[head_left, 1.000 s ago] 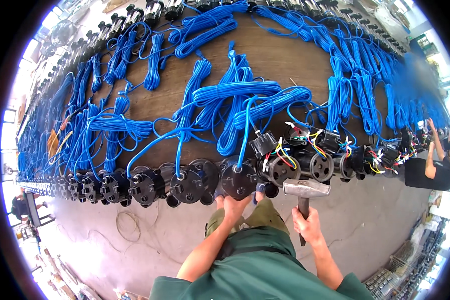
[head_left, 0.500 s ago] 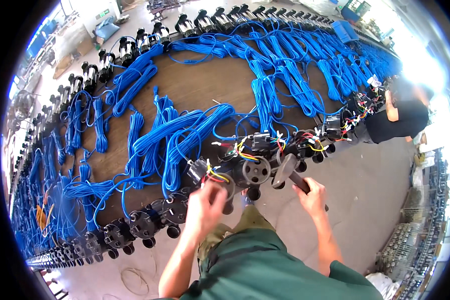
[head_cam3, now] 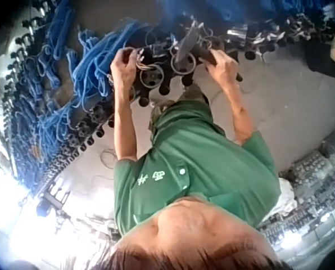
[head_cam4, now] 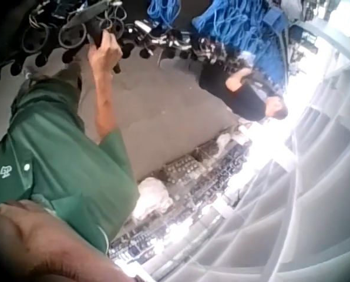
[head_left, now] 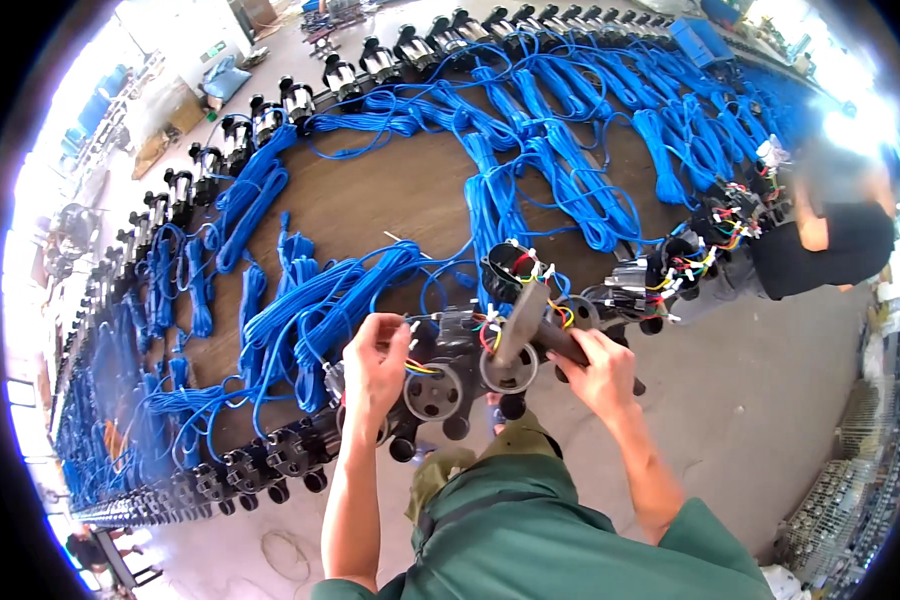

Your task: The person assembles multiple electronic pump units at a long workbench, using a mallet to hammer components into place and connecting wires by hand.

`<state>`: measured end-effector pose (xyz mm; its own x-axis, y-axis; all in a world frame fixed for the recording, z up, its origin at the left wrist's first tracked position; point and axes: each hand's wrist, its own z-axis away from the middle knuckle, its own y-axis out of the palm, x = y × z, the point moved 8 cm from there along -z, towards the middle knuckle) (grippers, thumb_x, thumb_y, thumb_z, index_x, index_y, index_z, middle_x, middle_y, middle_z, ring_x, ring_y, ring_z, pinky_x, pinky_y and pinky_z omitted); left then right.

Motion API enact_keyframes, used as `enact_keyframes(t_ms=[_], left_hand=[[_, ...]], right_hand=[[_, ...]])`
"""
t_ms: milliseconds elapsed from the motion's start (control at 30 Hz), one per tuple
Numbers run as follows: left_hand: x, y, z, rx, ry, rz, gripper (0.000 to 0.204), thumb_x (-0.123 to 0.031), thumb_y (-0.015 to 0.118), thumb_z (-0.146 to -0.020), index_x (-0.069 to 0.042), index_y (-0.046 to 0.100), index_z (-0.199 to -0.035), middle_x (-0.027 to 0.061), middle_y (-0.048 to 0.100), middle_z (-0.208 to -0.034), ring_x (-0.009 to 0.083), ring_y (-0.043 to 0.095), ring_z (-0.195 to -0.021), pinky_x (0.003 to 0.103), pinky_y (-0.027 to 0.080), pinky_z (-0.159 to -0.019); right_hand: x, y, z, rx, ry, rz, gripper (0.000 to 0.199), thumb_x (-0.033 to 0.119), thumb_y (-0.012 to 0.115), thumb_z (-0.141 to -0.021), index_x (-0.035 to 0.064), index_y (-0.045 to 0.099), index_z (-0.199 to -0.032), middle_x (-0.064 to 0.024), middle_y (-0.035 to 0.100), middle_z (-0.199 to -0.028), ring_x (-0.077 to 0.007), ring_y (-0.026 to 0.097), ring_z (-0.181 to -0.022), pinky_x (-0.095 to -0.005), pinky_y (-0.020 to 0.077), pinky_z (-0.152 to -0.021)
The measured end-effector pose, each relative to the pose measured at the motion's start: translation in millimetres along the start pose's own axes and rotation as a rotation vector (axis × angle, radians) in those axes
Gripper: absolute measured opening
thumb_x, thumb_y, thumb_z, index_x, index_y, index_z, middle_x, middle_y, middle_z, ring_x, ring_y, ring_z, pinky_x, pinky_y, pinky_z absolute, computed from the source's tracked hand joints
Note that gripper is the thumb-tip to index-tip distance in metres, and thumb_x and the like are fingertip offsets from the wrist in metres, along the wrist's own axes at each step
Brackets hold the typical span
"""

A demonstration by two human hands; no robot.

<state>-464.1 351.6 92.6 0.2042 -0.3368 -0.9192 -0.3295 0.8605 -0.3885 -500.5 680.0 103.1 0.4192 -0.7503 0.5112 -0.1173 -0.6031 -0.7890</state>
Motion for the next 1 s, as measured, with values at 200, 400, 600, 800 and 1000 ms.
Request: enact_keyframes(t_ms=[200, 400, 600, 800, 1000], left_hand=[[132.6, -87.7, -31.7, 0.01, -0.292, -0.761, 0.043, -0.034, 0.068, -0.093, 0.006, 0.069, -0.11, 0.0279, 0.074, -0.108, 0.0401, 0.073, -0.103, 0.047, 0.056, -0.091], [176.7, -73.2, -37.3, 0.497, -0.609, -0.803, 0.071, -0.052, 0.085, -0.072, 0.006, 0.074, -0.111, 0.0225, 0.076, -0.112, 0.0337, 0.075, -0.107, 0.041, 0.058, -0.092], [151.8, -31.1, -39.3, 0.518, -0.628, -1.295, 0.035, -0.022, 0.076, -0.081, -0.007, 0.081, -0.112, 0.0099, 0.08, -0.11, 0.0316, 0.079, -0.093, 0.053, 0.066, -0.071], [132.6, -88.4, -29.1, -0.021, -0.277, -0.672, 0.035, -0.018, 0.07, -0.083, -0.002, 0.072, -0.114, 0.0267, 0.075, -0.104, 0.0404, 0.074, -0.101, 0.043, 0.058, -0.09], [60.0, -95.7, 48.4, -0.015, -0.002, 0.71, 0.066, 0.014, 0.064, -0.074, -0.003, 0.06, -0.138, 0.0074, 0.069, -0.122, 0.0164, 0.067, -0.112, 0.031, 0.053, -0.097]], right_hand=[[-2.3, 22.1, 49.7, 0.102, 0.074, -0.08, 0.045, 0.023, 0.095, -0.068, 0.0052, 0.072, -0.101, -0.0118, 0.073, -0.092, -0.0348, 0.071, -0.08, -0.0435, 0.056, -0.07], [1.0, 40.9, 52.5, 0.171, 0.06, -0.136, 0.045, 0.019, 0.092, -0.073, 0.004, 0.069, -0.108, -0.0127, 0.07, -0.097, -0.0362, 0.07, -0.085, -0.0434, 0.0559, -0.073], [9.6, 46.5, 51.6, 0.159, 0.048, -0.07, 0.046, 0.022, 0.09, -0.077, 0.0029, 0.067, -0.112, -0.0122, 0.068, -0.103, -0.036, 0.066, -0.096, -0.0454, 0.0533, -0.084], [78.5, 2.3, 22.5, -0.016, -0.056, -0.054, 0.049, 0.027, 0.087, -0.079, 0.0029, 0.065, -0.116, -0.0141, 0.068, -0.112, -0.0374, 0.061, -0.108, -0.0479, 0.0477, -0.097], [135.4, 137.5, -23.2, 0.658, 0.36, -1.028, 0.05, 0.047, 0.057, -0.107, 0.0012, 0.068, -0.124, -0.0093, 0.072, -0.121, -0.0184, 0.068, -0.111, -0.0343, 0.0515, -0.097]])
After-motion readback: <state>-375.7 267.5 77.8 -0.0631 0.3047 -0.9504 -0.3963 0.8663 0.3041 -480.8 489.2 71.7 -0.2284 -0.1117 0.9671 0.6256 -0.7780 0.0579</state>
